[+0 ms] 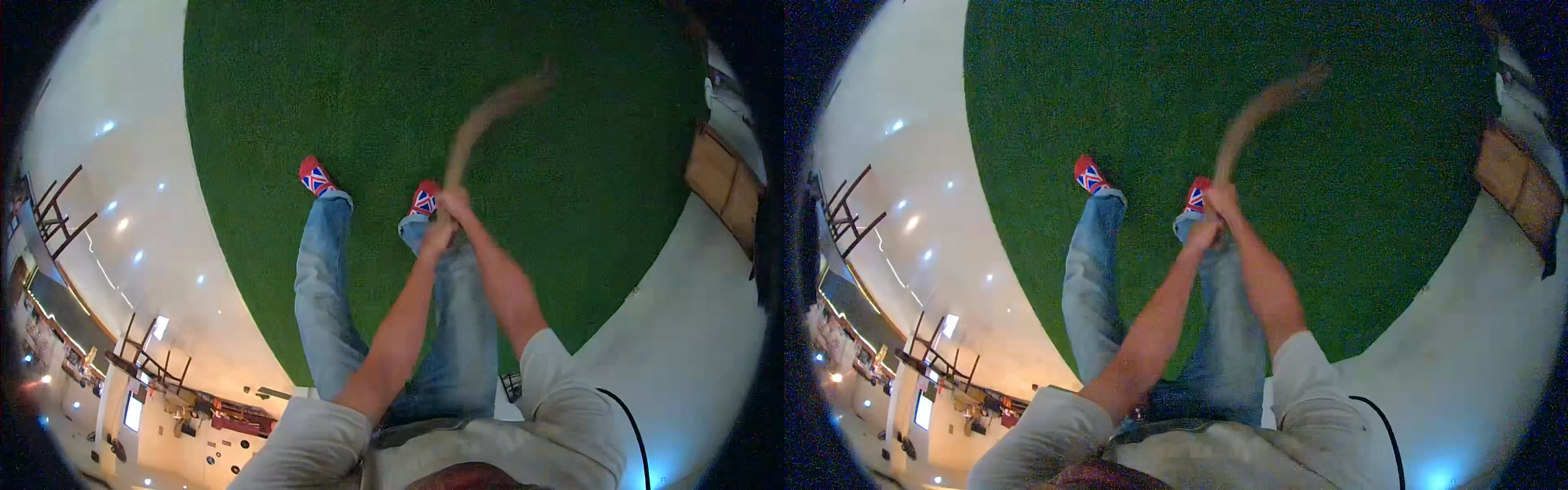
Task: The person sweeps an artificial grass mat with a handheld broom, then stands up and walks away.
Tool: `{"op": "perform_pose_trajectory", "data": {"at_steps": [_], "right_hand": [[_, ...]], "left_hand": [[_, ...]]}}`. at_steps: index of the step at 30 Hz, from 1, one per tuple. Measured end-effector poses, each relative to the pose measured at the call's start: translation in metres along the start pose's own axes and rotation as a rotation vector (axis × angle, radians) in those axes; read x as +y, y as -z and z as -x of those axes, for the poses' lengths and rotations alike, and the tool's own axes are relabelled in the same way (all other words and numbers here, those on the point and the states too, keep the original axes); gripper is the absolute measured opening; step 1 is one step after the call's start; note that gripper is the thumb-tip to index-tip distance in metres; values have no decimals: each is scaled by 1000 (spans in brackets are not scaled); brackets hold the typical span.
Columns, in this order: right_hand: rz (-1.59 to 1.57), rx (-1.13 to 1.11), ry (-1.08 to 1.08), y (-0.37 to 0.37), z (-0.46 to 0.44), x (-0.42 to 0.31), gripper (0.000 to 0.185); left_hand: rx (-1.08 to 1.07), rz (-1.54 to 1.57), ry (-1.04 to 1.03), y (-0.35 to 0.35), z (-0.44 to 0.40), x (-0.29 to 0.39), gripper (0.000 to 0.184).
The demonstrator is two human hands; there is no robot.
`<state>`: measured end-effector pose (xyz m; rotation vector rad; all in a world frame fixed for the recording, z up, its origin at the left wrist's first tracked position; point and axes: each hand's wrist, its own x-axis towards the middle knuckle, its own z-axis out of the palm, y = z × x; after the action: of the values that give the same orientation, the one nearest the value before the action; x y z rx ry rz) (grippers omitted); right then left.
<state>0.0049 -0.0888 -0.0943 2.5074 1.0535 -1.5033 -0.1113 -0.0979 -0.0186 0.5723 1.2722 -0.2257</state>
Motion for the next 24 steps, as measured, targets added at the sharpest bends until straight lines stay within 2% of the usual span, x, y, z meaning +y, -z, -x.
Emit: {"op": "perform_pose_trajectory", "data": {"at_steps": [1, 2, 3, 4, 7, 8, 9, 10, 12, 15, 16, 18, 20, 22, 24], "right_hand": [[179, -6, 310, -12, -24, -19, 23], [149, -78, 250, -20, -41, -58, 21], [122, -147, 188, -28, -56, -100, 19], [-263, -215, 27, -17, -47, -162, 19], [-169, -411, -35, -80, -66, -257, 27], [66, -322, 169, -109, -69, -285, 29], [-54, -322, 266, -143, -69, -300, 27], [20, -441, 231, -159, -60, -331, 28], [225, -445, 381, -167, -29, -393, 26], [468, -604, 652, -214, 8, -447, 21], [446, -435, 782, -217, 39, -444, 16], [398, -563, 809, -204, 81, -418, 19], [275, -824, 627, -182, 91, -375, 29], [77, -743, 653, -169, 103, -302, 29], [-344, -437, 607, -134, 114, -213, 39]], "left_hand": [[115, 165, -12, 18, 4, 24, 28], [210, 328, -52, 42, -2, 32, 25], [201, 477, -53, 66, -12, 40, 22], [197, 624, -52, 93, -18, 42, 20], [178, 914, -164, 182, -47, 1, 24], [167, 1000, -226, 205, -55, -13, 31], [244, 1122, -305, 222, -16, 18, 28], [185, 1223, -412, 241, -6, 17, 33], [80, 1385, -570, 273, 13, 14, 38], [170, 1421, -631, 304, 38, -15, 37], [206, 1413, -613, 301, 50, -26, 37], [304, 1380, -532, 271, 77, -49, 36], [372, 1308, -410, 232, 82, -80, 35], [411, 1219, -258, 186, 82, -129, 34], [270, 495, -81, 138, 124, -77, 35]]}}
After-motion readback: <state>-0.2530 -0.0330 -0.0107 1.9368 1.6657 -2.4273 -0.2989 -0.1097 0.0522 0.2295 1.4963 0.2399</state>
